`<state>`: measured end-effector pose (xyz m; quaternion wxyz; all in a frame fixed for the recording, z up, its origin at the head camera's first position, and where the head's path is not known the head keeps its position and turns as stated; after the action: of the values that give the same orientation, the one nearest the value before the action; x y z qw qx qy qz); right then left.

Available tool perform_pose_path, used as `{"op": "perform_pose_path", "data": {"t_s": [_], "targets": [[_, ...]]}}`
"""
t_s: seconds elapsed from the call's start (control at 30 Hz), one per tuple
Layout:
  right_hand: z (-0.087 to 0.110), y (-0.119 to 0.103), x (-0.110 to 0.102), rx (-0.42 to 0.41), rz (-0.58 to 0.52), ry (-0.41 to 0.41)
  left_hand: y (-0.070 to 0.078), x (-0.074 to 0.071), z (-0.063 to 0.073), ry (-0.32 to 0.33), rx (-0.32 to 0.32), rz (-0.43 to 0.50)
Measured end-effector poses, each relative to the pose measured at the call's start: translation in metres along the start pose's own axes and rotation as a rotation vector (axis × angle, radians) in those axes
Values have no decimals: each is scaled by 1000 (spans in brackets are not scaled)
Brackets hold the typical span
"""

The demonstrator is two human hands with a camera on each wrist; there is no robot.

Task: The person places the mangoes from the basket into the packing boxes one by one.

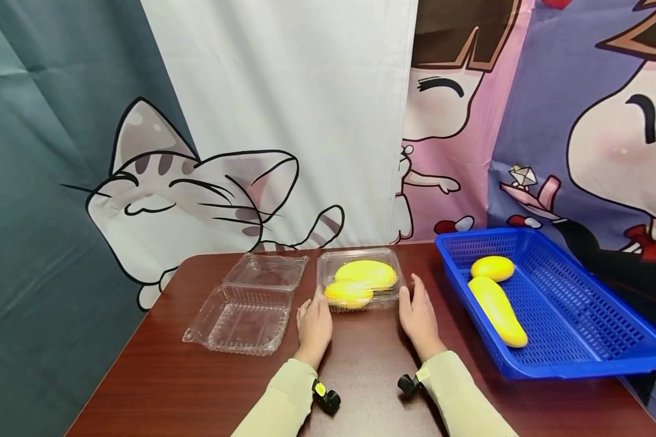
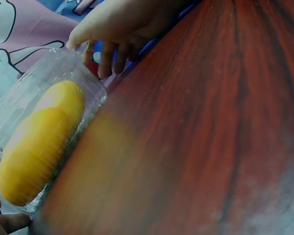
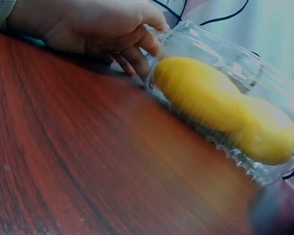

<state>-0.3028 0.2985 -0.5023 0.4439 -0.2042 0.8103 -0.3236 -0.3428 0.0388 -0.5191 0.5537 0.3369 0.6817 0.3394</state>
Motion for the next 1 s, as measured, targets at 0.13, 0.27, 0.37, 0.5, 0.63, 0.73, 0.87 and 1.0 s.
{"op": "perform_pose_path", "data": {"t_s": [0.13, 0.27, 0.37, 0.5, 0.63, 0.73, 0.87, 1.0], "targets": [[3, -33, 0, -325, 146, 104, 1, -1, 0, -3, 0, -4], [15, -69, 17, -644, 314, 124, 2, -2, 0, -6, -9, 11], [21, -80, 32, -717, 368, 89, 4, -2, 0, -9, 5, 7], [20, -81, 38, -673, 392, 71, 5, 1, 1, -20, 19, -4], [13, -73, 33, -608, 373, 72, 6, 1, 1, -21, 29, 3], [4, -61, 25, -550, 354, 78, 8, 1, 2, -28, 30, 25], [-7, -43, 11, -476, 334, 107, 10, 1, 6, -40, 25, 45], [-15, -30, 1, -438, 330, 134, 12, 2, 7, -34, 32, 37]]}}
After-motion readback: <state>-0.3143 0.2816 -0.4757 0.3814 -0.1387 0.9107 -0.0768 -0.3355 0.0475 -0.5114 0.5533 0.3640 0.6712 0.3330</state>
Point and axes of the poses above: each hand's wrist, its own z-axis away from the middle knuckle, its own x-axis out of the palm, y = z × x, the point moved 7 cm from there along -z, towards the middle knuckle, and after that the axes turned 2 degrees about -x, right-handed, at the moved point
